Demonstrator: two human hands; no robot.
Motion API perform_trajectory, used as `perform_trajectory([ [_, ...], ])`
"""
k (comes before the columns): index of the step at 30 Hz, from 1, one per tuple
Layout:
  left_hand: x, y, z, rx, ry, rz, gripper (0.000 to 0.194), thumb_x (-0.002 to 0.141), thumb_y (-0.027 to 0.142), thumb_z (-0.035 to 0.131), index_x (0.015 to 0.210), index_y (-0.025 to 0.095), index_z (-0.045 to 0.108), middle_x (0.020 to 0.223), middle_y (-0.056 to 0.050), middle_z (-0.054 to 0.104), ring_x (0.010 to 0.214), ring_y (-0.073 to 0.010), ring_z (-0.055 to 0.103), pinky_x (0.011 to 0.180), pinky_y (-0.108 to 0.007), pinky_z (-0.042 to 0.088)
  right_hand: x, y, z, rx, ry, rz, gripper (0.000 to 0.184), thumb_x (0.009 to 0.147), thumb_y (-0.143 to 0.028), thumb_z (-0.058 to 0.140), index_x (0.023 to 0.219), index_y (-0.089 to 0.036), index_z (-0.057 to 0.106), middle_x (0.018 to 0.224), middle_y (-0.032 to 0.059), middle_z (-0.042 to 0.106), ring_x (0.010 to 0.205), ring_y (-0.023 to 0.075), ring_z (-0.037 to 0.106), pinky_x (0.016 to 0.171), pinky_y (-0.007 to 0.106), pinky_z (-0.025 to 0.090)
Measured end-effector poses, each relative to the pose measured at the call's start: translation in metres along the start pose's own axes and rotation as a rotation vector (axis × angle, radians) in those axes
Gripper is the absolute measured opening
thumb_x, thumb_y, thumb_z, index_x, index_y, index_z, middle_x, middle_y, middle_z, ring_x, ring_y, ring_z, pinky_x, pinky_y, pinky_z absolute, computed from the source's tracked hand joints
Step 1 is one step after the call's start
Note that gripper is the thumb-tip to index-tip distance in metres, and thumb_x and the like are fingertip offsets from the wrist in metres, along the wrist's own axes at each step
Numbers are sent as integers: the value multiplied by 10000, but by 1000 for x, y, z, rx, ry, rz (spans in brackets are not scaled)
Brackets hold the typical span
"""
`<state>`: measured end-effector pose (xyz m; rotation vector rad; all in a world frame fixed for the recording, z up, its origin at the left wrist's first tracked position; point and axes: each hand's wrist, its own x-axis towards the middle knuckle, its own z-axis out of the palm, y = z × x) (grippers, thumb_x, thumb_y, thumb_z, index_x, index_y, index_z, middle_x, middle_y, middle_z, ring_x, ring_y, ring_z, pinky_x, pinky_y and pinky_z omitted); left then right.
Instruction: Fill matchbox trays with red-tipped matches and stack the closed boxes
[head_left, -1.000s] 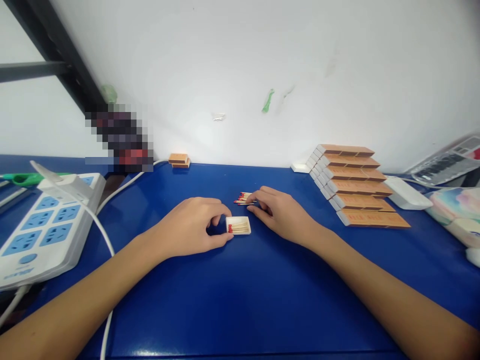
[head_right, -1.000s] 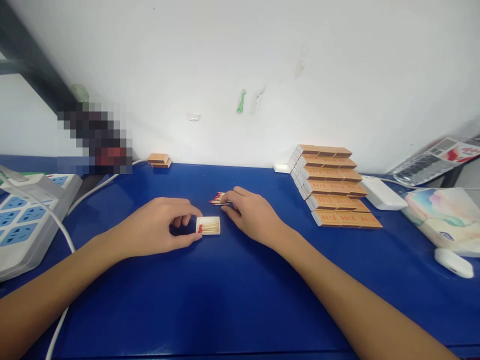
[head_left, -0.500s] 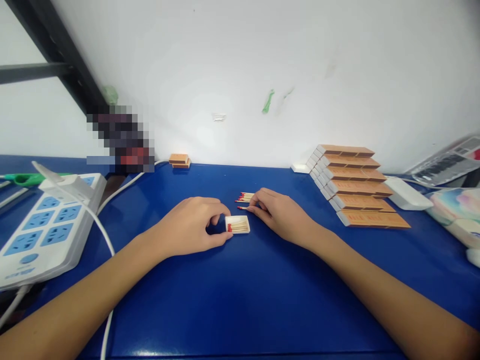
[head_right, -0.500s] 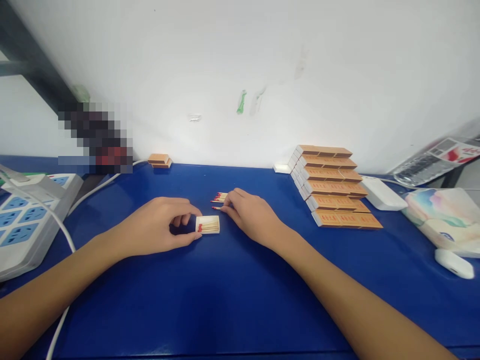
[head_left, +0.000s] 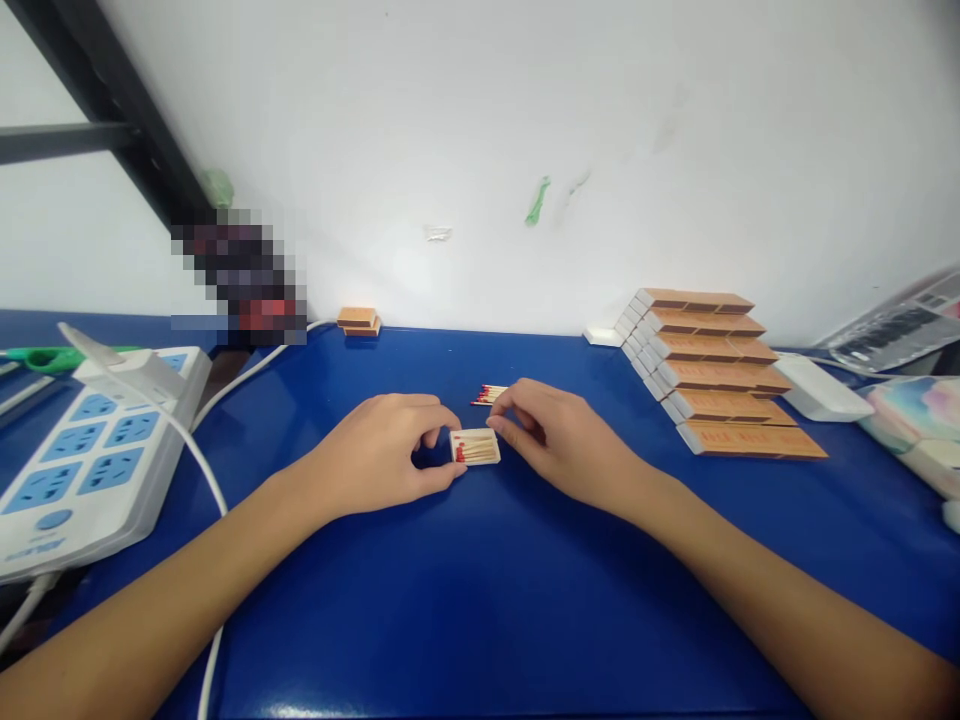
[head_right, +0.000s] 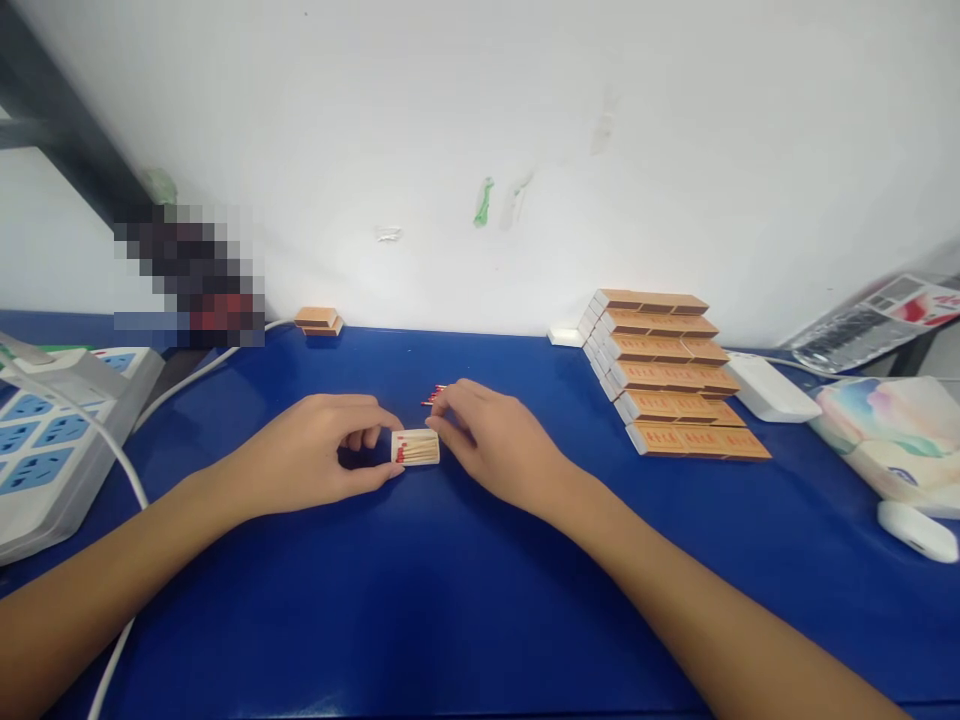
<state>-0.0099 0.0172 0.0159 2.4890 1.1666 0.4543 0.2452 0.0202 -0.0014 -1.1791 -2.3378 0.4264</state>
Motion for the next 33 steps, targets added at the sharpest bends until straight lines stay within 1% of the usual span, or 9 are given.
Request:
perform_trajectory([
  [2, 0, 0, 0, -5, -3, -3, 206, 883, 384, 750, 1031, 243, 769, 841, 11, 652, 704, -144, 571, 633, -292, 394, 2, 3, -4, 20, 2, 9, 96, 1026, -275, 624, 960, -216, 662, 809, -10, 572, 704, 140, 519, 672, 279, 385],
  [4, 1, 1, -1, -4, -1, -3, 192, 884, 387, 746, 1006, 239, 766, 833, 13, 647, 699, -143, 563, 631, -294, 390, 2, 2, -5, 41, -35, -5, 69, 993, -245, 655, 933, -214, 668, 779, -19, 547, 703, 138, 513, 675, 278, 386],
  [8, 1, 2, -2, -5, -7, 5, 180, 888, 378, 735, 989, 232, 763, 829, 10, 645, 705, -145, 564, 642, -296, 398, 3, -1, 0, 74, -72, -10, 57, 984, -200, 643, 938, -209, 676, 759, -28, 533, 683, 129, 497, 669, 276, 385],
  [12, 0, 1, -2, -1, -14, -4, 192, 884, 369, 746, 1017, 233, 772, 840, 10, 654, 711, -145, 572, 641, -294, 401, 4, 9, 2, 64, 32, 27, 102, 1010, -287, 651, 952, -212, 687, 745, -29, 525, 663, 131, 490, 655, 286, 386],
  [15, 0, 1, -1, 1, -18, 5, 202, 892, 378, 744, 1030, 234, 774, 842, 12, 655, 708, -141, 575, 648, -293, 407, 7, 23, 1, -10, 103, 46, 114, 1025, -291, 632, 1013, -208, 709, 805, -8, 548, 675, 135, 499, 657, 295, 398],
  [19, 0, 2, -1, 5, -19, 3, 214, 894, 386, 743, 1046, 239, 773, 856, 12, 660, 724, -147, 583, 658, -293, 410, 9, 36, 5, -75, 64, 57, 96, 1015, -251, 637, 979, -203, 711, 826, 2, 542, 687, 142, 508, 662, 296, 406],
  [23, 0, 2, -2, 7, -23, 1, 214, 897, 394, 741, 1039, 238, 777, 850, 13, 656, 717, -144, 578, 655, -293, 408, 10, 34, 6, -103, 38, 85, 115, 1023, -251, 629, 931, -197, 672, 844, 12, 562, 689, 146, 516, 656, 291, 396],
  [29, 0, 2, -3, 7, -32, -6, 210, 894, 388, 741, 1042, 242, 777, 843, 16, 652, 705, -142, 573, 650, -292, 405, 8, 32, -5, -148, -78, 125, 156, 1061, -297, 578, 946, -205, 632, 951, 45, 631, 724, 162, 558, 664, 289, 404],
  [33, 1, 1, -3, 17, -36, 4, 211, 900, 390, 736, 1040, 237, 776, 845, 12, 653, 707, -145, 569, 650, -294, 402, 6, 37, -13, -170, -146, 138, 145, 1050, -293, 589, 939, -208, 628, 942, 52, 645, 772, 186, 587, 691, 298, 422],
])
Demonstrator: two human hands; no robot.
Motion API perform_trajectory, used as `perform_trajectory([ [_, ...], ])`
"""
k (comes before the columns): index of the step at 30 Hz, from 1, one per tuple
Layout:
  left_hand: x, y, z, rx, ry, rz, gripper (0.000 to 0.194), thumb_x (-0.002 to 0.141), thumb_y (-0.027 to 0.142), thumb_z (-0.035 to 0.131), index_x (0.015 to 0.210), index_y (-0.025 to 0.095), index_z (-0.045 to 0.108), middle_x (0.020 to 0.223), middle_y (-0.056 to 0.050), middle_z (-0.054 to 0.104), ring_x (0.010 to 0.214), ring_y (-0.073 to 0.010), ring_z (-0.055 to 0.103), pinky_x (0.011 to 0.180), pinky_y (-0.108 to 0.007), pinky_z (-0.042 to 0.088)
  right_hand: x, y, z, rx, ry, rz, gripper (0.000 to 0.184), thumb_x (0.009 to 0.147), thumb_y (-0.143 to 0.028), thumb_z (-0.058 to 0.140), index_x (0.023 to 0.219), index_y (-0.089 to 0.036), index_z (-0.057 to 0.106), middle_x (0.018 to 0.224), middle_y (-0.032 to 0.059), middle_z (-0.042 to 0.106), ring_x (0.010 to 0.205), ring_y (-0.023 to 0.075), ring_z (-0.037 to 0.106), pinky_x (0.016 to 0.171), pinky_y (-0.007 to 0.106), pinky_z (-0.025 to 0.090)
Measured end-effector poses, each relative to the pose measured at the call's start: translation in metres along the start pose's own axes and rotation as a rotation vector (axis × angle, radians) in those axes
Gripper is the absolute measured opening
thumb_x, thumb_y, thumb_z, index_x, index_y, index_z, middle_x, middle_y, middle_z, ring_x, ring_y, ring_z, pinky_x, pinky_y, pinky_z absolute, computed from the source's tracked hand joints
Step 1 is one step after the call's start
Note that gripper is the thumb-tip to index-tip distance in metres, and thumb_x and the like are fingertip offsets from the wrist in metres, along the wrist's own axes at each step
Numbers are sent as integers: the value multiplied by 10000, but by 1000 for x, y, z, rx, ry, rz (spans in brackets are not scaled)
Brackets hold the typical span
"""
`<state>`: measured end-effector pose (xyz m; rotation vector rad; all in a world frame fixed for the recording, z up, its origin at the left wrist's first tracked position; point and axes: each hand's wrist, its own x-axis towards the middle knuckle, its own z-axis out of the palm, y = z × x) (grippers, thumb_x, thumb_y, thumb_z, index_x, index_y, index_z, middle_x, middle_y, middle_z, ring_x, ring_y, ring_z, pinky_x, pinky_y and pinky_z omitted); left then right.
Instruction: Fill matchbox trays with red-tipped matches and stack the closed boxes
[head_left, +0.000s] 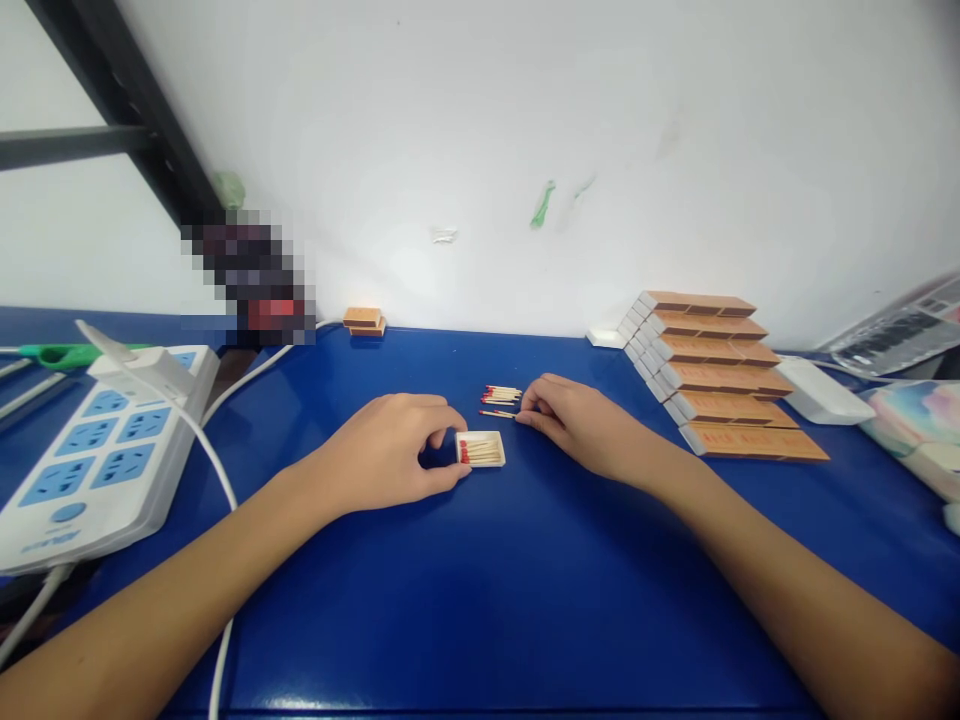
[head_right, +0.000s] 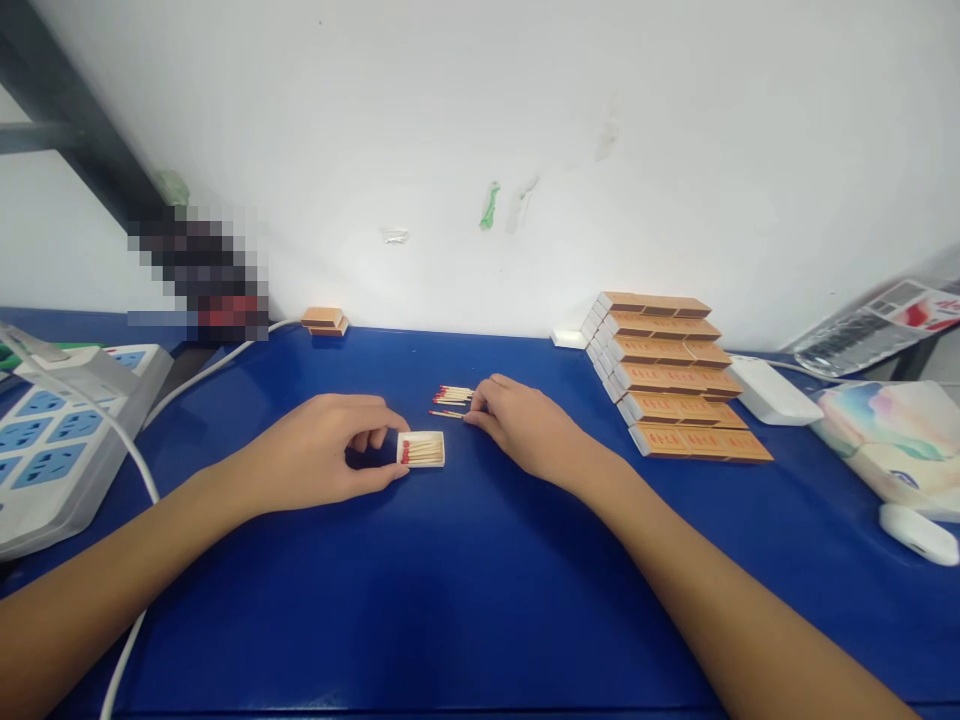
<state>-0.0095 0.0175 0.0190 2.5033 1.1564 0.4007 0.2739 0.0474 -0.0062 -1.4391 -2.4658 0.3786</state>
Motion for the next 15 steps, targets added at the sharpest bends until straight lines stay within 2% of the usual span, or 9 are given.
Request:
perform_trajectory([
  [7, 0, 0, 0, 5, 7, 10, 199, 900, 382, 737, 1028, 235, 773, 844, 15, 647, 700, -143, 561, 661, -296, 405, -1, -8, 3, 38, 75, 26, 140, 1065, -307, 563, 978, -210, 617, 980, 53, 658, 773, 179, 595, 688, 303, 421],
  [12, -2, 0, -1, -3, 3, 6, 210, 901, 390, 730, 1035, 233, 771, 841, 8, 646, 710, -150, 567, 656, -296, 398, -2, -18, 10, 11, 53, 13, 159, 1052, -315, 602, 931, -213, 599, 934, 34, 633, 725, 163, 567, 638, 290, 387],
  [15, -2, 0, -1, -2, 1, 5, 204, 900, 386, 731, 1026, 231, 772, 845, 5, 650, 709, -151, 569, 659, -295, 399, -2, -20, 12, 46, 79, 32, 134, 1038, -327, 636, 975, -214, 602, 949, 29, 634, 737, 161, 580, 646, 287, 404],
])
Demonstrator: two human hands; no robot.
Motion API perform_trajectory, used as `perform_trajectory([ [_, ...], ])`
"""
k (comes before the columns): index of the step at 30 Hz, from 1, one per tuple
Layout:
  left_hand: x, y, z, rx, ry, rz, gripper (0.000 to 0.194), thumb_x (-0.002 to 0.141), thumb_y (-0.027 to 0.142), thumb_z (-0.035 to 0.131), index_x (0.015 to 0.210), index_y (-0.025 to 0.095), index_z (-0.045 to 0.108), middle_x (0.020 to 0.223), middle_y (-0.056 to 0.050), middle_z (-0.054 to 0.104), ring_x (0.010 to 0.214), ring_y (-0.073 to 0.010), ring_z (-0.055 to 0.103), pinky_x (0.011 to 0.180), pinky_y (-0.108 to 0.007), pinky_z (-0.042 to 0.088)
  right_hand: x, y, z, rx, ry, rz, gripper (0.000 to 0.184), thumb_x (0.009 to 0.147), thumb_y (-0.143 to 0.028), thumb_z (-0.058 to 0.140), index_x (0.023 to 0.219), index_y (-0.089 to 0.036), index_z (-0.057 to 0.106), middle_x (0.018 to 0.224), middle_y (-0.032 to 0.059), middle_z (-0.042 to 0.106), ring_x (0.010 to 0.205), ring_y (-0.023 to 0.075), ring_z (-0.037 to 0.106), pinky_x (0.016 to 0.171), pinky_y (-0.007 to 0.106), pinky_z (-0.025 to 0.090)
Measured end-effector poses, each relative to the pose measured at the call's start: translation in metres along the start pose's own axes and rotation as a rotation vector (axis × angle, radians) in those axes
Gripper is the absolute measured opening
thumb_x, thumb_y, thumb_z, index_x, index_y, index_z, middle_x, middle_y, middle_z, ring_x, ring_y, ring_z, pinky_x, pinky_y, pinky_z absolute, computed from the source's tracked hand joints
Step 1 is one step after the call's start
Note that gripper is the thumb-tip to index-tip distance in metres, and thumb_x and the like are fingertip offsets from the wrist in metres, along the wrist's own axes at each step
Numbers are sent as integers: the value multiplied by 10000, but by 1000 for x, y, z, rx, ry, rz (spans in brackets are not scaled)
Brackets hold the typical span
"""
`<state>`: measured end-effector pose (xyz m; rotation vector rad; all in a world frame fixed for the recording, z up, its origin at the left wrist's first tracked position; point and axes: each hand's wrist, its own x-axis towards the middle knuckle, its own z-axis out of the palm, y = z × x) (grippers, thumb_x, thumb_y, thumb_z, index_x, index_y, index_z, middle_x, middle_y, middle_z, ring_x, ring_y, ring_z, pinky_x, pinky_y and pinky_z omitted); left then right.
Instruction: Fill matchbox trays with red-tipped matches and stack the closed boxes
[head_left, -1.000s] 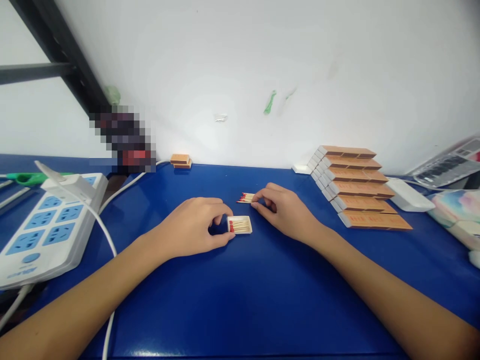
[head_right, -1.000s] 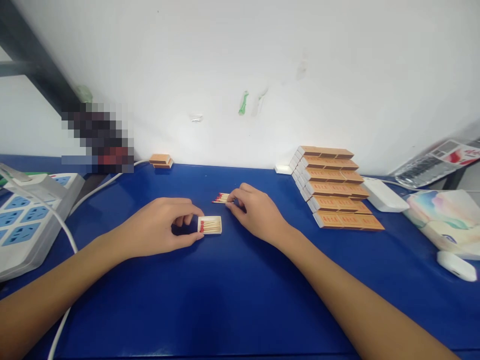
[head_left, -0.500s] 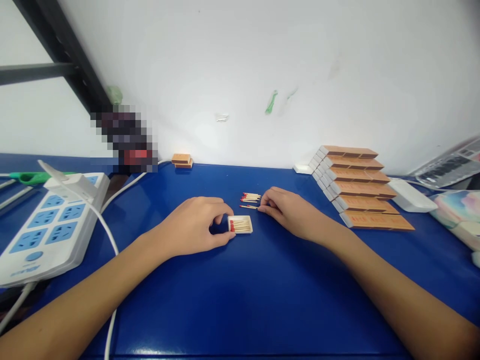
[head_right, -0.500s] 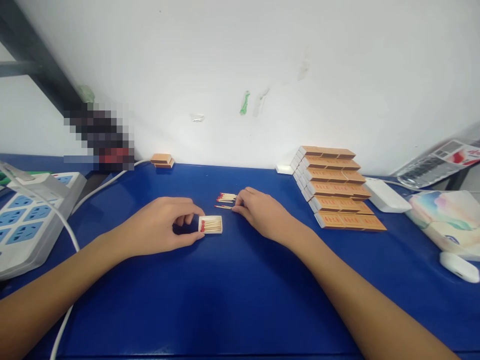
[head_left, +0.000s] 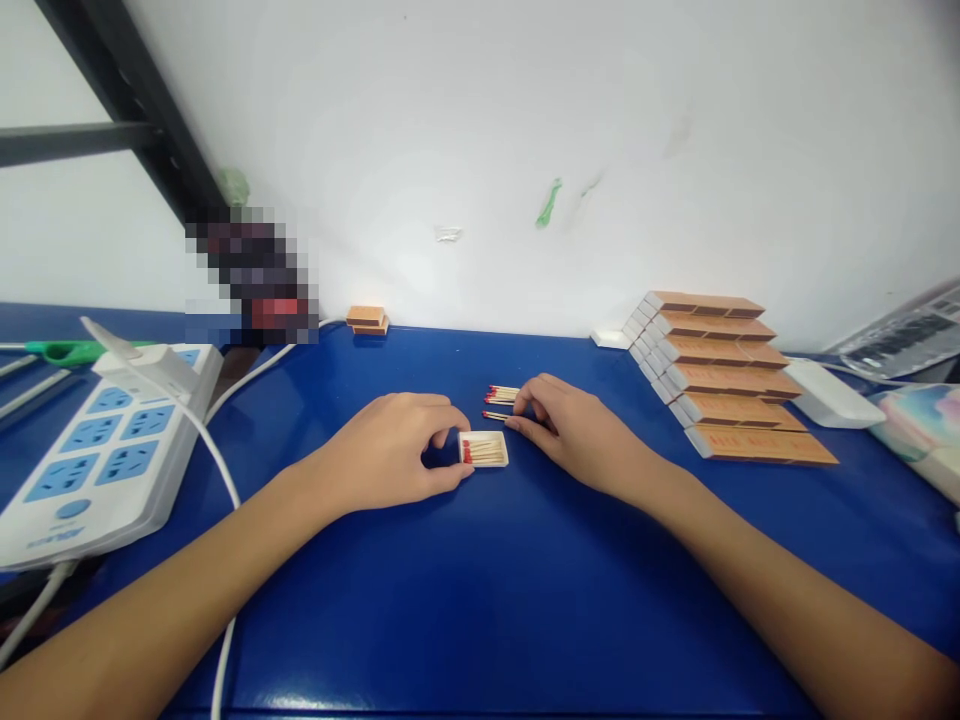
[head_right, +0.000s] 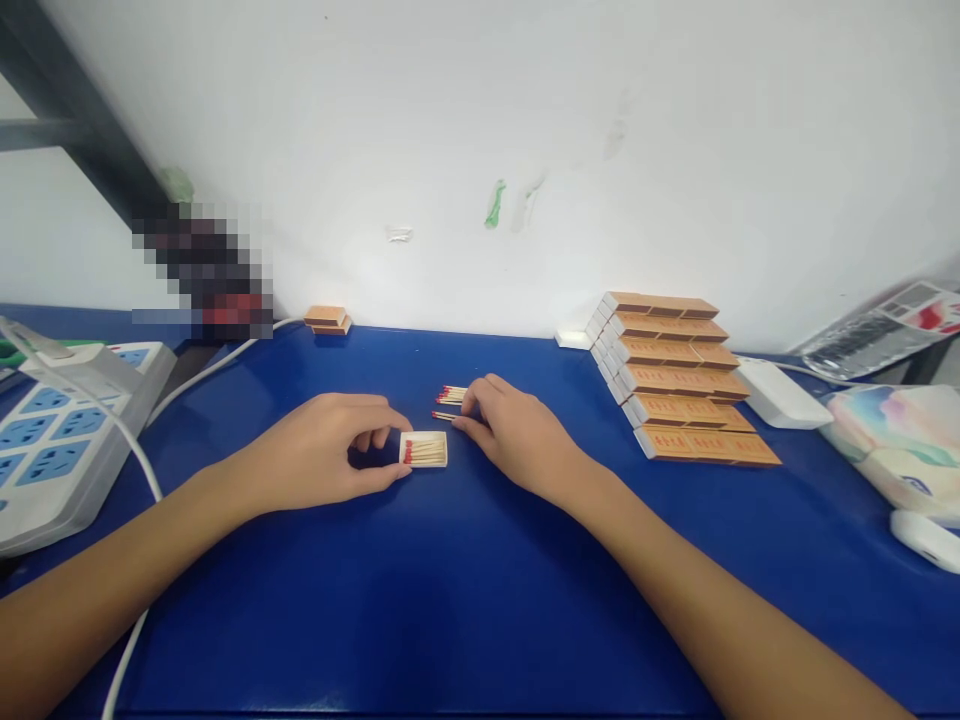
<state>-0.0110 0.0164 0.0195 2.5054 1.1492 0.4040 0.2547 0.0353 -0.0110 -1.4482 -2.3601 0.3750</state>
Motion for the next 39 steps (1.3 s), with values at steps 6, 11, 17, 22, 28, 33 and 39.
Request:
perform_trajectory([
  [6, 2, 1, 0, 4, -6, -3, 205, 901, 390, 732, 1025, 233, 774, 840, 5, 649, 699, -150, 565, 651, -295, 397, 2, 0, 2, -23, -23, -5, 124, 1057, -271, 581, 963, -212, 637, 977, 41, 640, 728, 158, 569, 676, 299, 417],
  [11, 2, 0, 1, 11, 13, -21, 201, 902, 389, 731, 1031, 240, 774, 846, 10, 657, 711, -148, 579, 647, -296, 399, -1, -1, -3, 43, 36, -28, 134, 1059, -288, 585, 964, -214, 642, 946, 36, 629, 739, 161, 570, 688, 299, 424],
  [17, 2, 0, 0, 4, 24, -34, 223, 904, 402, 726, 1044, 235, 772, 846, 3, 664, 717, -157, 588, 638, -299, 400, -12, -23, -6, 83, -29, -150, 97, 1047, -255, 573, 996, -221, 649, 920, 36, 614, 704, 154, 543, 647, 292, 414],
  [22, 2, 0, 1, 2, 28, -21, 199, 902, 387, 734, 1023, 235, 775, 834, 3, 658, 707, -153, 581, 635, -295, 399, -10, -20, -7, 114, 43, -130, 116, 1050, -301, 583, 1009, -229, 665, 855, 16, 582, 722, 161, 544, 683, 300, 422],
  [28, 1, 0, 1, 0, 23, -10, 208, 897, 385, 741, 1034, 233, 777, 842, 3, 661, 707, -151, 581, 637, -295, 399, -2, -5, -2, 89, 65, -65, 120, 1038, -294, 600, 1082, -234, 694, 886, 14, 601, 710, 154, 541, 686, 304, 415],
  [33, 1, 0, 0, 4, 28, -6, 204, 898, 382, 735, 1031, 233, 777, 831, 10, 657, 703, -150, 579, 654, -302, 407, 2, 3, 4, 12, 88, -47, 169, 1046, -270, 561, 1093, -222, 716, 902, 32, 608, 717, 164, 547, 678, 311, 410],
  [39, 2, 1, 0, 11, 20, -1, 202, 898, 383, 729, 1019, 227, 775, 831, 8, 653, 696, -149, 570, 644, -303, 405, 3, 4, 3, 14, 86, -50, 210, 1059, -305, 548, 1139, -235, 729, 893, 35, 612, 735, 174, 562, 683, 314, 422],
])
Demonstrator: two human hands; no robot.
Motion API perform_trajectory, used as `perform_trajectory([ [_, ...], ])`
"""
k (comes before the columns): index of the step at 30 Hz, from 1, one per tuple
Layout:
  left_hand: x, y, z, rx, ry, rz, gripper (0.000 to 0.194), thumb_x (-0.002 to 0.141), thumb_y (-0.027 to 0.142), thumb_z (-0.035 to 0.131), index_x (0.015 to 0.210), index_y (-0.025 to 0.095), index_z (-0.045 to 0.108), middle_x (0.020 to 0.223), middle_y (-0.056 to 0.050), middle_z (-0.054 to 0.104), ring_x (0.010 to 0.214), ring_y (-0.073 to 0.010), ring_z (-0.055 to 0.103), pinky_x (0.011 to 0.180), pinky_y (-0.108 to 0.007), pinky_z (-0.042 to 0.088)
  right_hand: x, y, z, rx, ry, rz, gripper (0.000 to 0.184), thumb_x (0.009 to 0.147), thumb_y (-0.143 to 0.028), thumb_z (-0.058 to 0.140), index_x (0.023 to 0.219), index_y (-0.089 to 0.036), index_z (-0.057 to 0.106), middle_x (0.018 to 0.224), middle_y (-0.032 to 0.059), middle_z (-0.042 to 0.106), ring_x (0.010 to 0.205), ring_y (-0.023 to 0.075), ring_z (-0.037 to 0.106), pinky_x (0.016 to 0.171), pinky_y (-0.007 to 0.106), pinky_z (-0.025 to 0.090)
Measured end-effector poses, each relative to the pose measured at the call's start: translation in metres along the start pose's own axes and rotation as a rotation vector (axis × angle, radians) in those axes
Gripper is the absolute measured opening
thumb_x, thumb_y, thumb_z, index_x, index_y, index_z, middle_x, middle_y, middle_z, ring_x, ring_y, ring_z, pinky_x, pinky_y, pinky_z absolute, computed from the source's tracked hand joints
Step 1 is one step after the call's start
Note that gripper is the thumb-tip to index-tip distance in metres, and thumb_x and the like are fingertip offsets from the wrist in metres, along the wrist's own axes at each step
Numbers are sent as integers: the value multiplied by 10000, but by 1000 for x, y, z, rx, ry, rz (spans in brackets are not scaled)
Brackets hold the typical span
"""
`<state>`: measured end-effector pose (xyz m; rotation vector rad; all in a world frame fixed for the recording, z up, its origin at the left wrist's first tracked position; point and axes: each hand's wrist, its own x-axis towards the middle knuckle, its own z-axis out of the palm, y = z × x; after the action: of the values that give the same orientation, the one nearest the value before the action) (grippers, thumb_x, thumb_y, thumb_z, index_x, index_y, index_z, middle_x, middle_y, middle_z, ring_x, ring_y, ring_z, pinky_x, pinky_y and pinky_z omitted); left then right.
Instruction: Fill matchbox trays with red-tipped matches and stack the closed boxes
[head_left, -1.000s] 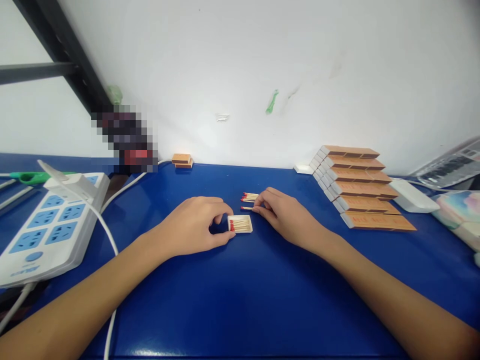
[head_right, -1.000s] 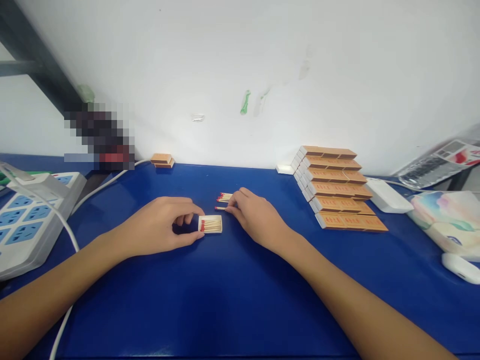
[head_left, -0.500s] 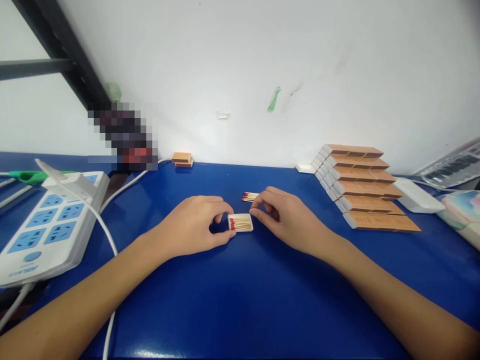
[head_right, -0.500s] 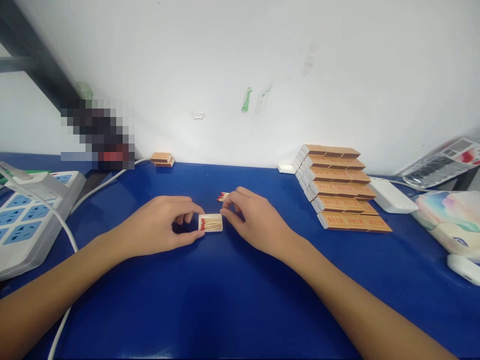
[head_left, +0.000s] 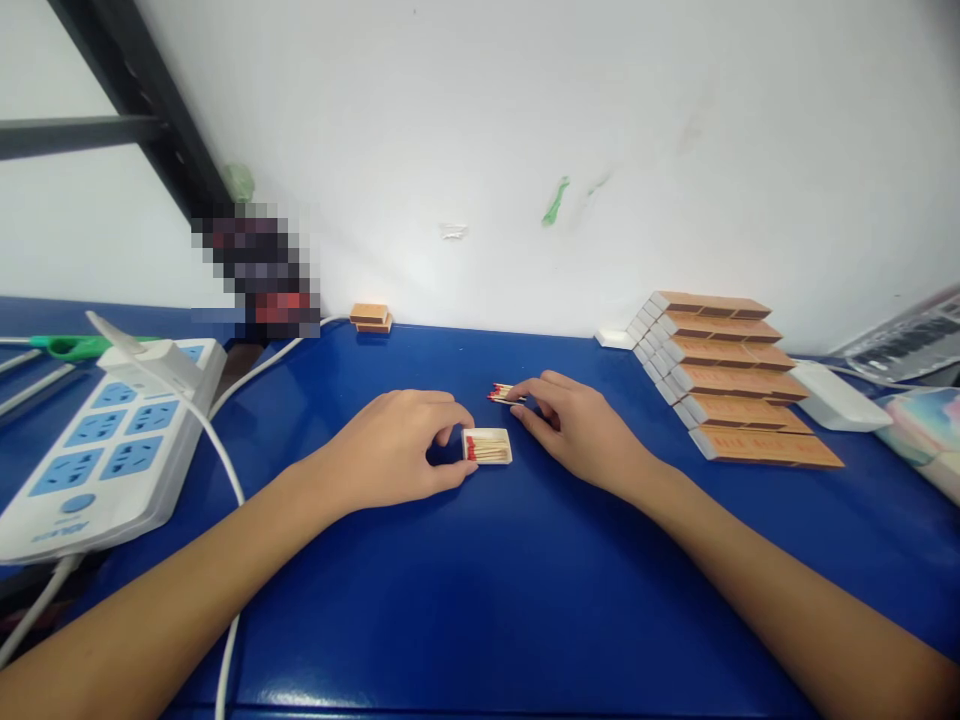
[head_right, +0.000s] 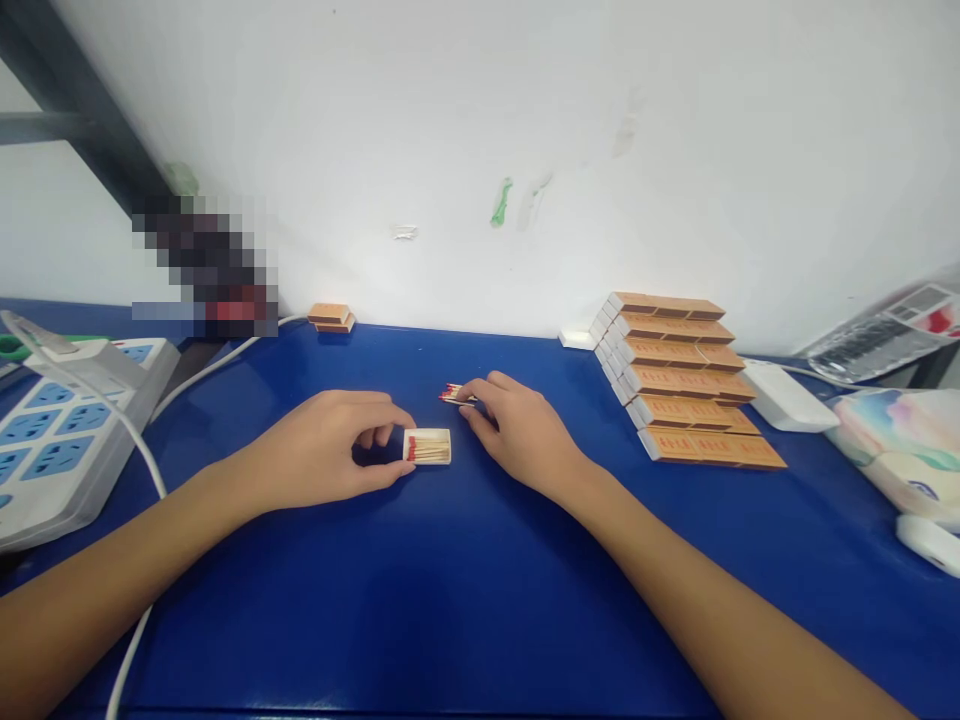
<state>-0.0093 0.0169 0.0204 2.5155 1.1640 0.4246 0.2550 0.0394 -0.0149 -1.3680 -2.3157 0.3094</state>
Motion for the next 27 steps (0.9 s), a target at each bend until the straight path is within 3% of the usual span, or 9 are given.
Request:
perform_trajectory([
  [8, 0, -1, 1, -1, 4, 4, 206, 897, 385, 731, 1020, 226, 775, 828, 2, 655, 689, -149, 570, 637, -295, 399, 0, 2, 2, -3, 2, -21, 248, 1067, -314, 536, 1194, -235, 734, 887, 36, 617, 737, 179, 561, 692, 314, 426],
  [15, 0, 0, -1, -3, 0, 2, 198, 894, 375, 733, 1017, 225, 775, 831, 4, 656, 697, -149, 569, 646, -299, 402, 1, 2, 2, 15, 15, 0, 169, 1054, -303, 574, 1023, -213, 714, 883, 28, 611, 706, 162, 545, 676, 307, 407],
  [27, 0, -1, 1, 2, -1, 11, 203, 903, 383, 727, 1021, 225, 777, 832, 4, 652, 696, -150, 569, 649, -303, 407, 2, 4, -2, 11, 18, -15, 138, 1034, -299, 605, 972, -208, 688, 884, 30, 600, 697, 160, 529, 667, 306, 411],
])
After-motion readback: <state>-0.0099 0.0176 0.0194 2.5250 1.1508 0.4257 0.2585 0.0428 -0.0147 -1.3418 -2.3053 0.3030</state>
